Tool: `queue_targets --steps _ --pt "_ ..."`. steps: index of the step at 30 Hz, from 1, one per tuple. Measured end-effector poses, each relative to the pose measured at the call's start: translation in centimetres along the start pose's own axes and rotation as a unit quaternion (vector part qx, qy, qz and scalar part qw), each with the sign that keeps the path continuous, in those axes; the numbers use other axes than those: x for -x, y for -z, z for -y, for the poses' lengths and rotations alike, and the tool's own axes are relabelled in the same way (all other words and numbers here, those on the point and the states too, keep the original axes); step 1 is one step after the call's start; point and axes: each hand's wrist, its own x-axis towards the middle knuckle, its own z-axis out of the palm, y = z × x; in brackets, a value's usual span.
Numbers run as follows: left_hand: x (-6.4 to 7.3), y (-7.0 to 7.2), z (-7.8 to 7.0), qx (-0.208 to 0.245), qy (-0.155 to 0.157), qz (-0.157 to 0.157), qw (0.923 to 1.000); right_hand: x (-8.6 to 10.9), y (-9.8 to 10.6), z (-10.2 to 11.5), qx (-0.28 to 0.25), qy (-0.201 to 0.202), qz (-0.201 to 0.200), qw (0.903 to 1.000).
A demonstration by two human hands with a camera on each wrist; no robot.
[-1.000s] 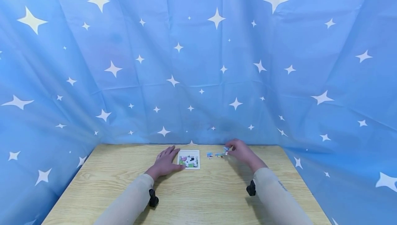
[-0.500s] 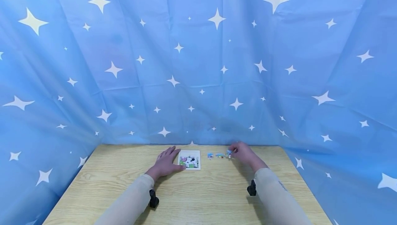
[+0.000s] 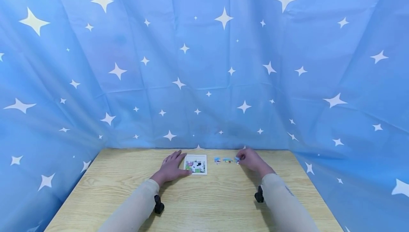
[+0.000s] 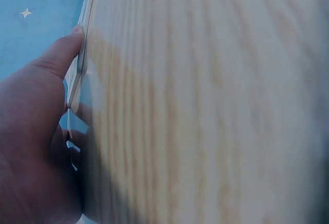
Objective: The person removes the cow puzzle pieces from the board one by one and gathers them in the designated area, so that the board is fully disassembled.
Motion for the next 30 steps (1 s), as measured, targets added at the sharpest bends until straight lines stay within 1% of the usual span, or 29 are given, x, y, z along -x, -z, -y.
queue_targets --steps 5,9,12,14,20,24,27,29,30 --pt "0.0 0.2 -0.2 -0.009 -0.001 0.001 1.0 0.0 0.0 -0.1 0.001 0.011 -0.001 0.9999" --pt "0.1 0.4 -0.3 -0.004 0.002 0.008 1.0 0.0 0.0 -0.2 0.004 0.009 -0.003 1.0" --pt "-0.1 0.0 0.1 -0.011 0.001 0.005 0.9999 0.1 0.1 -0.3 0.005 0.009 -0.002 0.9999" --pt "-0.3 -0.2 0.3 -0.017 -0.002 0.002 0.9998 0.2 0.1 -0.3 0.008 0.018 0.0 0.9998" --pt "0.4 0.6 -0.6 0.0 -0.004 0.006 1.0 0.3 0.1 -0.3 0.008 0.028 0.002 0.9996" --pt "0.7 0.9 -0.9 -0.006 -0.006 0.005 1.0 0.4 0.2 -0.2 0.004 0.035 0.002 0.9994" --pt "0.7 1.1 -1.2 -0.011 0.001 0.013 0.9999 0.4 0.2 -0.2 0.003 0.037 0.0 0.9993" --pt "0.5 0.9 -1.0 -0.006 0.006 0.016 0.9998 0.4 0.1 -0.4 -0.003 0.033 -0.001 0.9994" --pt "0.6 1.1 -1.1 -0.002 0.011 0.022 0.9997 0.4 0.1 -0.5 -0.008 0.03 -0.002 0.9995"
